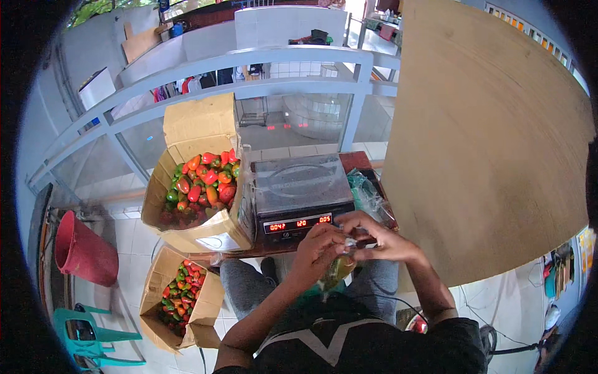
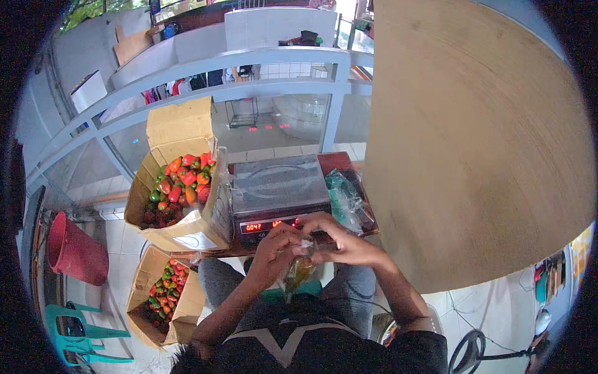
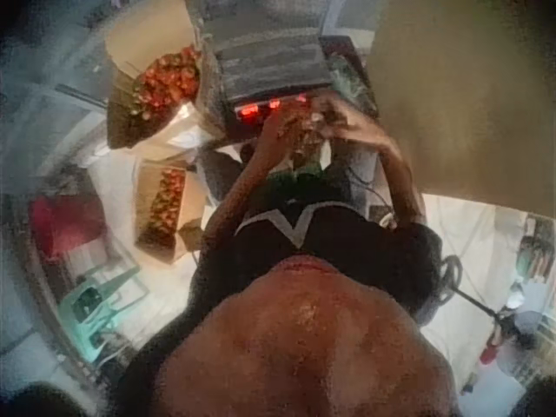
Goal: The person packs produce by taking peppers from a box, weighing them on a digital scale, placing them into plastic bags, and sealing the bags by hand.
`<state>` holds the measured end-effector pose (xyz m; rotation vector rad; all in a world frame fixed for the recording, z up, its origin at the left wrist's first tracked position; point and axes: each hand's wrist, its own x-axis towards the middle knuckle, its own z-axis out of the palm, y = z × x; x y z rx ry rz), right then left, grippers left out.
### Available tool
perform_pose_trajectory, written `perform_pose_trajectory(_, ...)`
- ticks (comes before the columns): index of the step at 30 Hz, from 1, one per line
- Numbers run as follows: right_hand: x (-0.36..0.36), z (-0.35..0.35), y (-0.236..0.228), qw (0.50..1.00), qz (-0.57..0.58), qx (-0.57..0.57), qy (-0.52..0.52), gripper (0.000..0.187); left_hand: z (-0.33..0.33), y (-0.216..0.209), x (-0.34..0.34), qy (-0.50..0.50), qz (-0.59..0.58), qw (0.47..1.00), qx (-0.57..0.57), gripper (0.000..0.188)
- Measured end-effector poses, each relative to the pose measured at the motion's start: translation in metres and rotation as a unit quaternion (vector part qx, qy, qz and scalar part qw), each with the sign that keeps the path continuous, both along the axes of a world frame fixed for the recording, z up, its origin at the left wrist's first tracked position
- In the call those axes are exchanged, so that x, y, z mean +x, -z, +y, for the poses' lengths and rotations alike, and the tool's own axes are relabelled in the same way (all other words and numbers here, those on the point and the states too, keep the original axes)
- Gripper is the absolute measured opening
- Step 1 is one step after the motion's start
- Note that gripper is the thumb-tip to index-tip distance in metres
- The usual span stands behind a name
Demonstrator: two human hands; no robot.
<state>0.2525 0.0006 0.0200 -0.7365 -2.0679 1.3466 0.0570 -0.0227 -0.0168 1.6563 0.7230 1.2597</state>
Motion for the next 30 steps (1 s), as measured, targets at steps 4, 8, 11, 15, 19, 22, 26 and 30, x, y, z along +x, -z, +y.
perform_pose_trajectory(4, 0.012, -0.004, -0.011, 0.978, -0.157, 0.110, -0.086, 0.087, 0.007, -0.017, 0.004, -0.012, 0.112, 0.975, 0.192, 0.019)
perform_pose_trajectory(8, 0.019, -0.007, 0.003, 0.968, -0.143, 0.156, -0.135, 0.085, 0.009, -0.024, 0.021, 0.022, 0.089, 0.977, 0.192, 0.020)
perform_pose_trajectory(11, 0.018, -0.012, -0.008, 0.952, -0.270, 0.067, -0.127, 0.082, 0.016, -0.026, 0.028, 0.054, 0.027, 0.986, 0.155, 0.017)
perform_pose_trajectory(15, 0.021, -0.017, 0.002, 0.979, -0.022, -0.115, -0.164, 0.077, 0.027, -0.021, 0.036, 0.095, -0.093, 0.991, 0.021, 0.016)
perform_pose_trajectory(19, 0.029, -0.040, 0.011, 0.908, 0.159, -0.387, -0.022, 0.076, 0.029, -0.021, 0.040, 0.081, -0.048, 0.995, -0.038, 0.011)
perform_pose_trajectory(22, 0.050, -0.051, -0.005, 0.927, 0.138, -0.335, 0.101, 0.075, 0.029, -0.015, 0.032, 0.063, -0.059, 0.994, -0.072, 0.015)
perform_pose_trajectory(26, 0.113, -0.081, 0.017, 0.893, 0.188, -0.377, 0.160, 0.074, 0.031, -0.001, 0.012, 0.023, -0.099, 0.986, -0.131, 0.017)
perform_pose_trajectory(30, 0.180, -0.135, 0.065, 0.843, 0.184, -0.454, 0.222, 0.075, 0.038, 0.029, 0.002, 0.035, -0.148, 0.970, -0.189, 0.015)
